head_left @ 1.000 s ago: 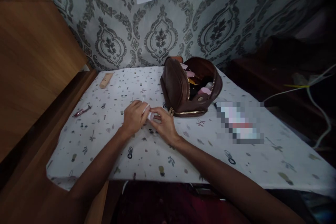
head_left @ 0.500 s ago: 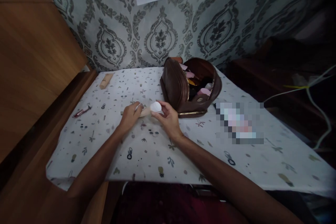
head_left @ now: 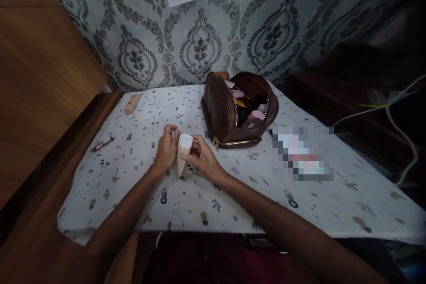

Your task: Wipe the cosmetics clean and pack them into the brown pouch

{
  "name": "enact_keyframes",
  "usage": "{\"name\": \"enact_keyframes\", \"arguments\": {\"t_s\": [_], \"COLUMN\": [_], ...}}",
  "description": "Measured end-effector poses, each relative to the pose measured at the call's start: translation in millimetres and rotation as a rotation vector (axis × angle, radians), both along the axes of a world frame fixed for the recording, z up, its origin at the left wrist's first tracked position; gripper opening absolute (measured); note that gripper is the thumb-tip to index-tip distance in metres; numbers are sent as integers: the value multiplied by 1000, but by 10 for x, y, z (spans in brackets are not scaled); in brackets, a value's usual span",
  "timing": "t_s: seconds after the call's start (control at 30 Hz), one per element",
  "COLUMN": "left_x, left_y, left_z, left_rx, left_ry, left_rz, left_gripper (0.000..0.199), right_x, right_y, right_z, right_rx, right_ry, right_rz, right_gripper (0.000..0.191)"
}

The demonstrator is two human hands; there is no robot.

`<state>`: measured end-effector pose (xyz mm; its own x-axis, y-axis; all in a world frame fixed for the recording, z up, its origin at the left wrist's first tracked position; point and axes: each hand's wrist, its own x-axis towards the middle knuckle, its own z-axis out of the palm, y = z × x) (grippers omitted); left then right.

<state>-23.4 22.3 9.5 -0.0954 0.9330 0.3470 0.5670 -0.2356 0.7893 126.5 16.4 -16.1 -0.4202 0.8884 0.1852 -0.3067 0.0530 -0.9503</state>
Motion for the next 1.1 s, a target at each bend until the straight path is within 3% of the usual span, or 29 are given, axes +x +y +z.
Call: {"name": "enact_keyframes", "arguments": {"t_s": [0.17, 0.3, 0.43, 0.53, 0.63, 0.73, 0.93, 1.1], "left_x": [-23, -90, -137, -162, -180, -175, 0, 189], "left_y": [-53, -107, -100, -54, 3, 48, -2, -185], "left_z": [187, 366, 388, 303, 224, 199, 233, 166], "left_rx": [141, 154, -49, -230, -398, -470, -365, -202], "left_ry": [-178, 87, 283, 169, -63, -288, -492, -646], "left_rz": [-181, -415, -525, -535, -518, -454, -250, -160], "left_gripper": [36, 42, 46, 46, 48, 50, 73, 67], "right_x": [1, 57, 121, 136, 125, 108, 44, -51], "right_y": [-17, 37, 74, 60, 29, 3, -41, -93], "right_z": [71, 91, 83, 76, 73, 80, 121, 171], "right_rx": [-21, 56, 263, 455, 494, 323, -267, -514], "right_ry": [-70, -226, -434, -487, -408, -242, 79, 313], "right_rz": [75, 19, 14, 52, 102, 117, 136, 131], "right_gripper": [42, 30, 20, 16, 28, 41, 53, 61]}}
